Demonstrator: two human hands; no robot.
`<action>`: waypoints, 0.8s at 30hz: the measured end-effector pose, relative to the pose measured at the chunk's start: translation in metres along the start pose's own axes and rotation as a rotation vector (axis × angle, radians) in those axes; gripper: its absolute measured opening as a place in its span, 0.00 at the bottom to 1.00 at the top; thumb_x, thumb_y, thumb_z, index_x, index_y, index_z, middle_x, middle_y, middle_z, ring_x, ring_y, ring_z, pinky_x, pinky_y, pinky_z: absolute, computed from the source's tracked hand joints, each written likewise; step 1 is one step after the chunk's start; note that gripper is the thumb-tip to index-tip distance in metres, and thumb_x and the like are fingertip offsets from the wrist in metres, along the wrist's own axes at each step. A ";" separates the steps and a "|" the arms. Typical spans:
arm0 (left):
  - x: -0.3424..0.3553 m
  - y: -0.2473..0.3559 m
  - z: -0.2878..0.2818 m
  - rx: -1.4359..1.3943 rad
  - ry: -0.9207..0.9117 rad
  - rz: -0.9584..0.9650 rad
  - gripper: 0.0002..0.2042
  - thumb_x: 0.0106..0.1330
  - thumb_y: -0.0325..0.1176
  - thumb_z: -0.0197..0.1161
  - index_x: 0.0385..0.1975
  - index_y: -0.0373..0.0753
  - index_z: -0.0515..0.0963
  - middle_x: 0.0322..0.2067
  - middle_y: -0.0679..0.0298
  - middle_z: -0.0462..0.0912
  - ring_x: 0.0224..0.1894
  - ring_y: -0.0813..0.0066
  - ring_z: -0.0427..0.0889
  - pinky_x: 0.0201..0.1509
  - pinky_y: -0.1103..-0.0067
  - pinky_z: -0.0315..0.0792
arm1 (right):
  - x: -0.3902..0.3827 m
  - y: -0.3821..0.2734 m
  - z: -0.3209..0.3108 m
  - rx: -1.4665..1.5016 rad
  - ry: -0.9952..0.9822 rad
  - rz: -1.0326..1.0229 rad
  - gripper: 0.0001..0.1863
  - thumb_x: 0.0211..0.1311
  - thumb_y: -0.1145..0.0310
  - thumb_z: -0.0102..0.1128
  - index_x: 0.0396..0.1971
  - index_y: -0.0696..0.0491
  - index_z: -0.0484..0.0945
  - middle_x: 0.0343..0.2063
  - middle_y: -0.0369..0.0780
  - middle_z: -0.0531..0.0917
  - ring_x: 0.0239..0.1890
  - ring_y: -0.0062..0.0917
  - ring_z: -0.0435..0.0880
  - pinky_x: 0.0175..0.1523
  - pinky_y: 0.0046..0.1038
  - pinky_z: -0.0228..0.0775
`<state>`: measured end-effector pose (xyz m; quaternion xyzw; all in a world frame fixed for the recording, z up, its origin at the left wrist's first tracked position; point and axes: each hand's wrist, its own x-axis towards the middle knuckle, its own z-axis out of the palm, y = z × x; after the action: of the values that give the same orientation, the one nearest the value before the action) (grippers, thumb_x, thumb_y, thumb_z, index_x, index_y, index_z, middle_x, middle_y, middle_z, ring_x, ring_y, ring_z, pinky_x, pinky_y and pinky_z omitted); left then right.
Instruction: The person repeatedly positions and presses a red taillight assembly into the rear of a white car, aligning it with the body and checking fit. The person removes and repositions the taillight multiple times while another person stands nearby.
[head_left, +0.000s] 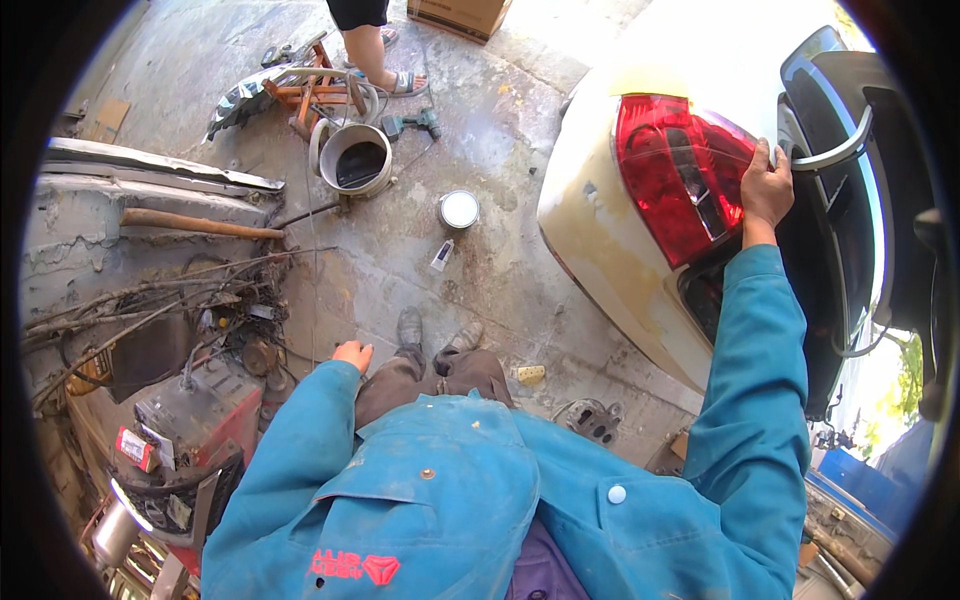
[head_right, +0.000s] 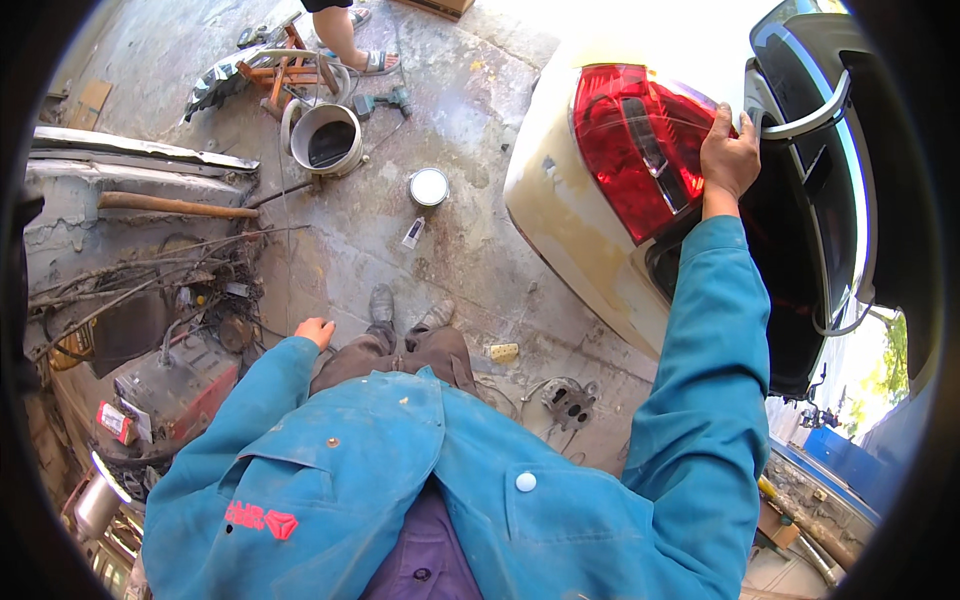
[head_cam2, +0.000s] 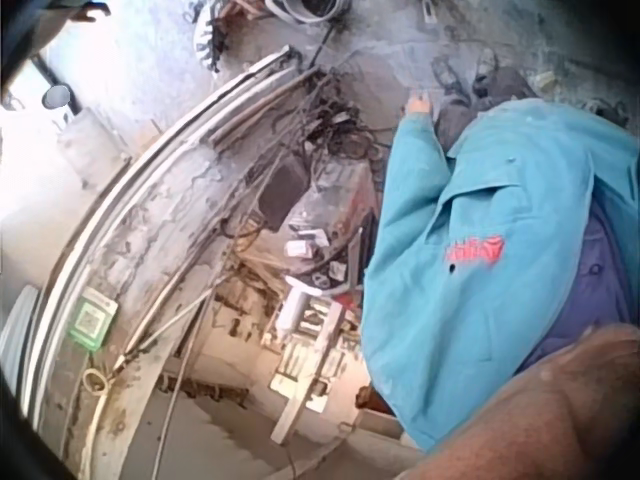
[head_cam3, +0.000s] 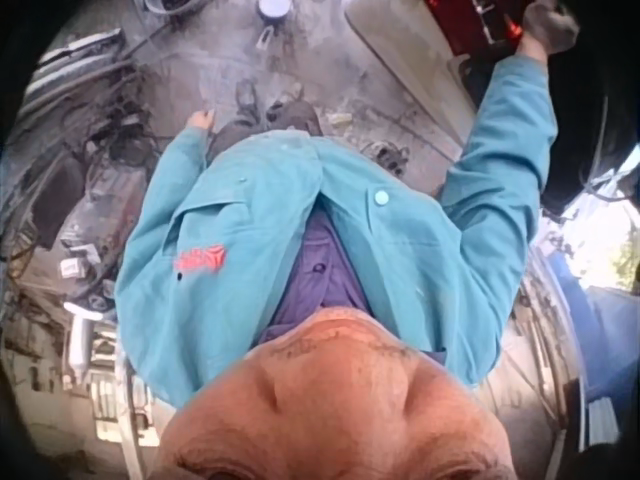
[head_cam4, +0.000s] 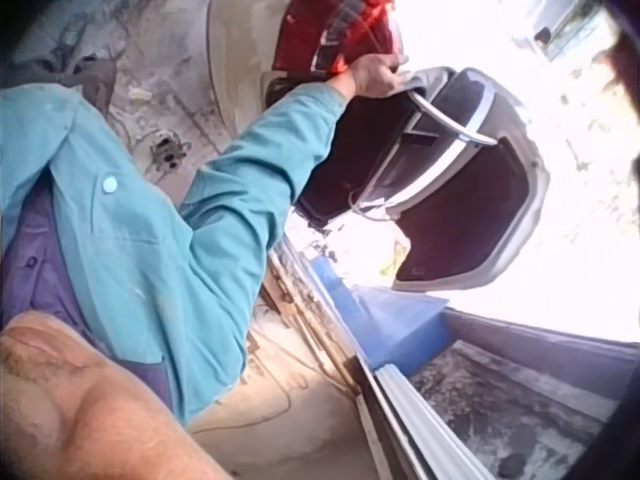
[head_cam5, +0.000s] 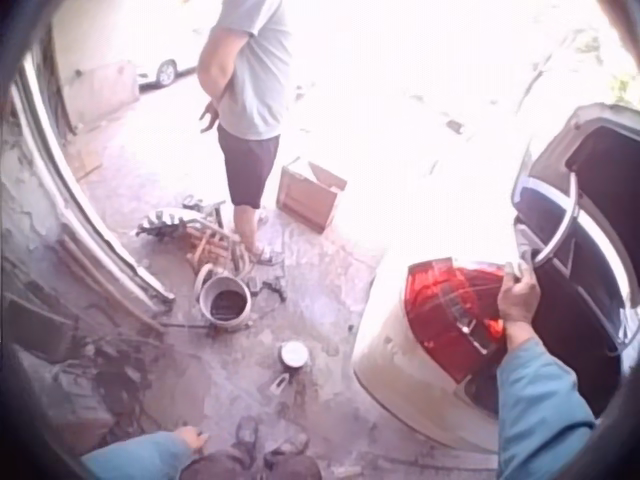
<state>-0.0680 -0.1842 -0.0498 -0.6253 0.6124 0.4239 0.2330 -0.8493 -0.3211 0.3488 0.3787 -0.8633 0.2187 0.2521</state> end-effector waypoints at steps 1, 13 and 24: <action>-0.004 -0.002 0.001 0.004 0.002 -0.012 0.28 0.80 0.56 0.61 0.58 0.36 0.91 0.58 0.42 0.91 0.64 0.38 0.87 0.71 0.53 0.79 | 0.001 -0.001 0.000 0.004 0.003 0.002 0.41 0.79 0.32 0.58 0.66 0.57 0.88 0.64 0.55 0.89 0.66 0.51 0.89 0.73 0.45 0.80; -0.009 0.066 -0.020 -0.159 0.049 0.139 0.28 0.80 0.56 0.61 0.63 0.38 0.88 0.59 0.41 0.90 0.65 0.37 0.86 0.73 0.53 0.78 | -0.007 -0.012 -0.004 0.091 0.081 0.075 0.32 0.83 0.38 0.52 0.58 0.49 0.94 0.55 0.48 0.95 0.59 0.48 0.93 0.66 0.45 0.84; -0.006 0.033 -0.003 -0.095 0.042 0.115 0.27 0.79 0.56 0.61 0.56 0.36 0.90 0.57 0.40 0.91 0.63 0.35 0.87 0.70 0.51 0.78 | -0.015 -0.007 -0.003 0.098 0.117 0.057 0.33 0.85 0.37 0.48 0.55 0.48 0.95 0.51 0.49 0.95 0.55 0.51 0.94 0.62 0.48 0.86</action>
<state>-0.0988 -0.1879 -0.0357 -0.6082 0.6310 0.4521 0.1656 -0.8348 -0.3160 0.3433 0.3522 -0.8458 0.2895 0.2770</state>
